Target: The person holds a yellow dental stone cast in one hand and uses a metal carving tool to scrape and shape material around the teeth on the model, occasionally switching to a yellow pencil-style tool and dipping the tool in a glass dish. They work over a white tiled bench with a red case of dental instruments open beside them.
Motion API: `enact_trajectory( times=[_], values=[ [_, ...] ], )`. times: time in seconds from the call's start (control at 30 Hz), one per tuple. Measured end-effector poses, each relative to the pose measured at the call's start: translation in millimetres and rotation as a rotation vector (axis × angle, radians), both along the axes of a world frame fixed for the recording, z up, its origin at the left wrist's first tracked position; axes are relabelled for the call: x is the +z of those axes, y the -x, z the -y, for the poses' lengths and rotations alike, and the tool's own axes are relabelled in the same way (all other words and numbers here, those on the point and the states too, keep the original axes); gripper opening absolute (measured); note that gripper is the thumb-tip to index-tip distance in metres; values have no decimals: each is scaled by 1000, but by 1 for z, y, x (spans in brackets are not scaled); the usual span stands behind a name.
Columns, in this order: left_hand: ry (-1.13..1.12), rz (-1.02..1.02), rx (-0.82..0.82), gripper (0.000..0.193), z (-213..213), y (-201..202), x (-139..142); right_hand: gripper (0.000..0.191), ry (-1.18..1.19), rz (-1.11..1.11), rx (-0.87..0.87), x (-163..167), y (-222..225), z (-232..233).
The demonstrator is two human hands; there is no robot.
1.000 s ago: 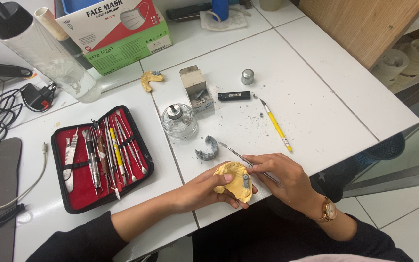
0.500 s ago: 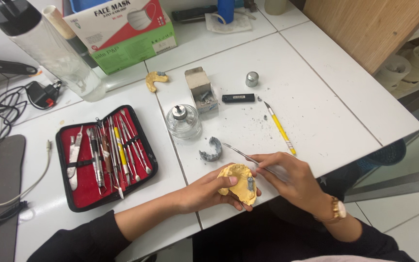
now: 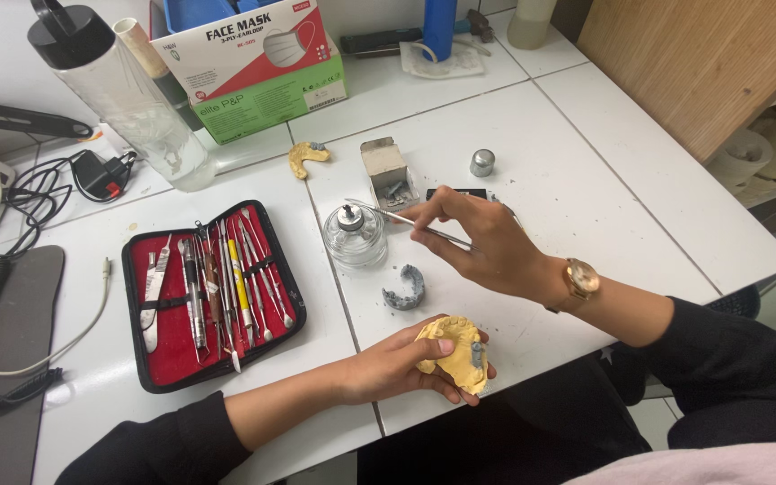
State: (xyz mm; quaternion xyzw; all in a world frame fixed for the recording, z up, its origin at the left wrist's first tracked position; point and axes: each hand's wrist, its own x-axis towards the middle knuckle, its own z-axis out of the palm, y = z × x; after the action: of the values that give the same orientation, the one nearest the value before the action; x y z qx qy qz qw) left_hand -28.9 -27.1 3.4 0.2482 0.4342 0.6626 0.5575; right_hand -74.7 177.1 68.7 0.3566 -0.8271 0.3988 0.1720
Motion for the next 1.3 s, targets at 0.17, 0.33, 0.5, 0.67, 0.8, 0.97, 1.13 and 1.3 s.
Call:
enact_trajectory(
  times=[0.17,0.33,0.5,0.67,0.8,0.97,1.13,1.3],
  values=[
    [-10,21,-3,60,2,0,3,17,1,37,5,-1,10,7],
    [-11,0,-1,59,0,1,2,18,8,82,8,-2,5,3],
    [-44,17,8,59,0,3,2,23,105,86,92,0,-20,-34],
    [-30,21,23,70,-3,3,-1,23,481,365,197,-30,-63,-78],
    [-85,50,44,75,-5,4,-2,22,708,413,102,-78,-79,-94],
    [-66,40,96,73,-11,5,-1,20,823,425,11,-120,-85,-101],
    [-62,47,116,74,-14,8,-7,14,855,414,-11,-130,-91,-92],
    [-137,11,111,77,-10,10,-14,10,865,360,-29,-120,-96,-78]
  ],
)
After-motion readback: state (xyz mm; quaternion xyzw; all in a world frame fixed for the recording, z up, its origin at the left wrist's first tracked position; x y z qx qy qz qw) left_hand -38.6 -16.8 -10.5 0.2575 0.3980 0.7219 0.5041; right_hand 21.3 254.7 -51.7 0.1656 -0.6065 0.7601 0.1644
